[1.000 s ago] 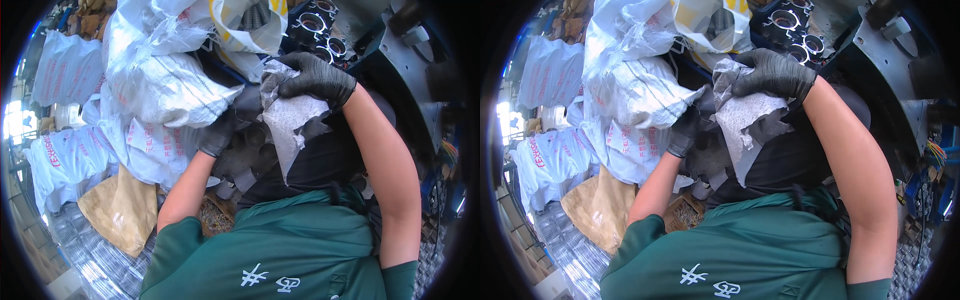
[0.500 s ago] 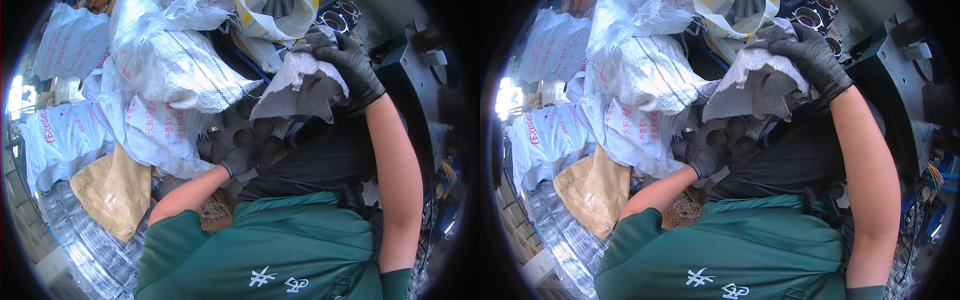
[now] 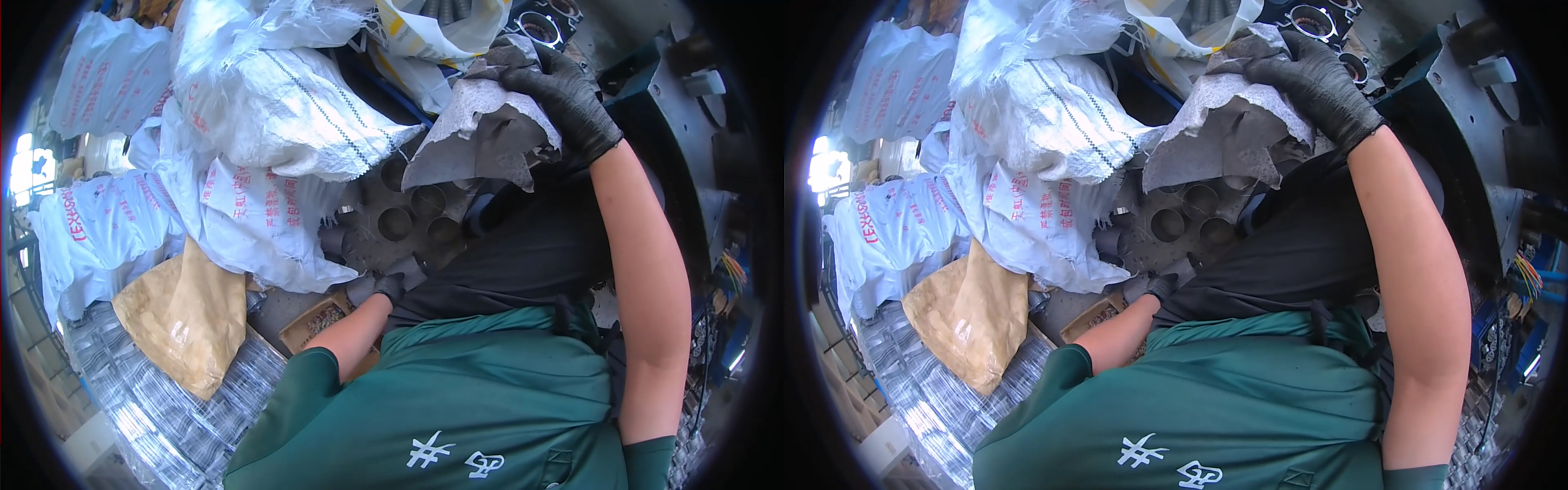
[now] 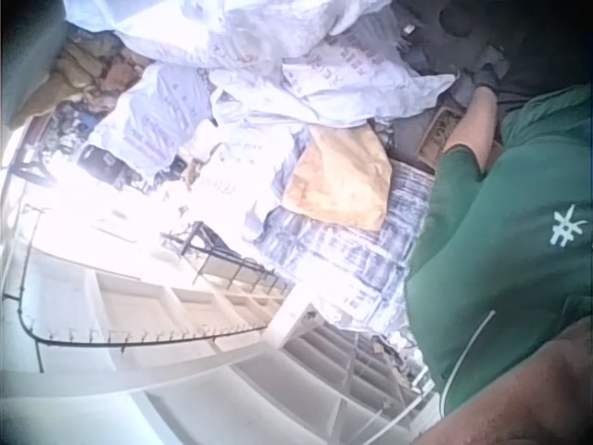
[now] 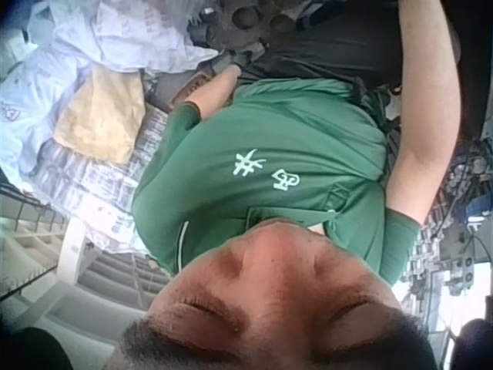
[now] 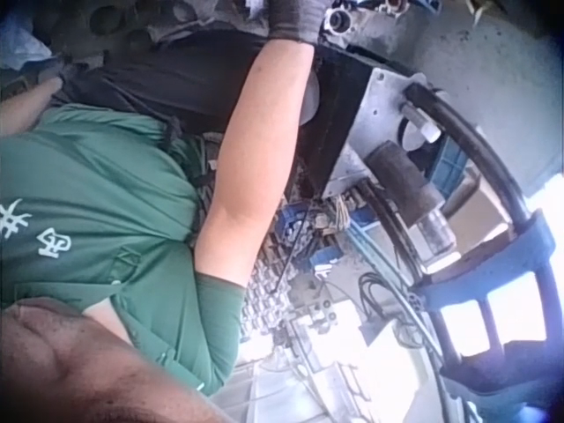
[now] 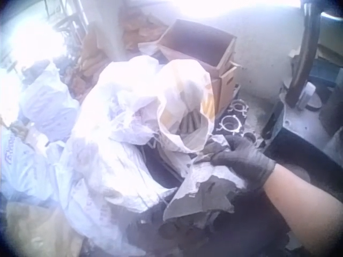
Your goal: Manually assemble components of an electric motor using a press machine.
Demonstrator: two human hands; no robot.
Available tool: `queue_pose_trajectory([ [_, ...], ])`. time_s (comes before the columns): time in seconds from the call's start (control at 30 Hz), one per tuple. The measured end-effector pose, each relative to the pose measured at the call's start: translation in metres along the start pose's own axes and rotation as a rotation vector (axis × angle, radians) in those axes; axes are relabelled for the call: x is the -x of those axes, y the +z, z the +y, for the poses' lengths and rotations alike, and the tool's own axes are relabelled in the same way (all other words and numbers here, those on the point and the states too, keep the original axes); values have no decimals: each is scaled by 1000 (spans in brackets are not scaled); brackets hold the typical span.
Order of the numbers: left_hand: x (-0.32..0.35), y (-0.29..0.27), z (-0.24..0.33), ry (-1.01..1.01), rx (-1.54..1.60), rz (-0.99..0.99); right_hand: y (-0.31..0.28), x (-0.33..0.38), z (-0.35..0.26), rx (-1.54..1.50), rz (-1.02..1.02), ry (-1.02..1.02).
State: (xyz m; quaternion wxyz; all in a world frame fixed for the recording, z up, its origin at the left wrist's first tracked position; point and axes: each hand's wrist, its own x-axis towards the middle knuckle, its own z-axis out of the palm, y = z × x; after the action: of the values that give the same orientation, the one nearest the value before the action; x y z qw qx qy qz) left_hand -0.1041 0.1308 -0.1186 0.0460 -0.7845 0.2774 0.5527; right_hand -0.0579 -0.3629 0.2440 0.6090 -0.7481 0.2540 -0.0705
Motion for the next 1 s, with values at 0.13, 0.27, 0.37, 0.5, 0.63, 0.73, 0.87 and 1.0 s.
queue_pose_trajectory([
  [0.13,21,-29,21,-337,1005,401,-1,1,5,-33,30,-22],
  [0.27,44,-67,29,-69,313,887,-1,-5,8,0,31,-55],
  [0.37,42,-94,26,-31,93,904,-2,-8,11,45,48,-90],
  [0.5,32,-124,14,85,-100,716,-6,-4,14,186,75,-78],
  [0.63,42,-137,1,285,-347,1271,-9,-5,19,77,44,-90],
  [0.73,55,-139,-27,81,630,1170,-9,-9,21,71,21,-104],
  [0.87,35,-116,-84,225,1014,607,-8,-11,21,91,1,-93],
  [1.0,27,-42,-128,17,430,609,-6,-9,19,61,4,-62],
])
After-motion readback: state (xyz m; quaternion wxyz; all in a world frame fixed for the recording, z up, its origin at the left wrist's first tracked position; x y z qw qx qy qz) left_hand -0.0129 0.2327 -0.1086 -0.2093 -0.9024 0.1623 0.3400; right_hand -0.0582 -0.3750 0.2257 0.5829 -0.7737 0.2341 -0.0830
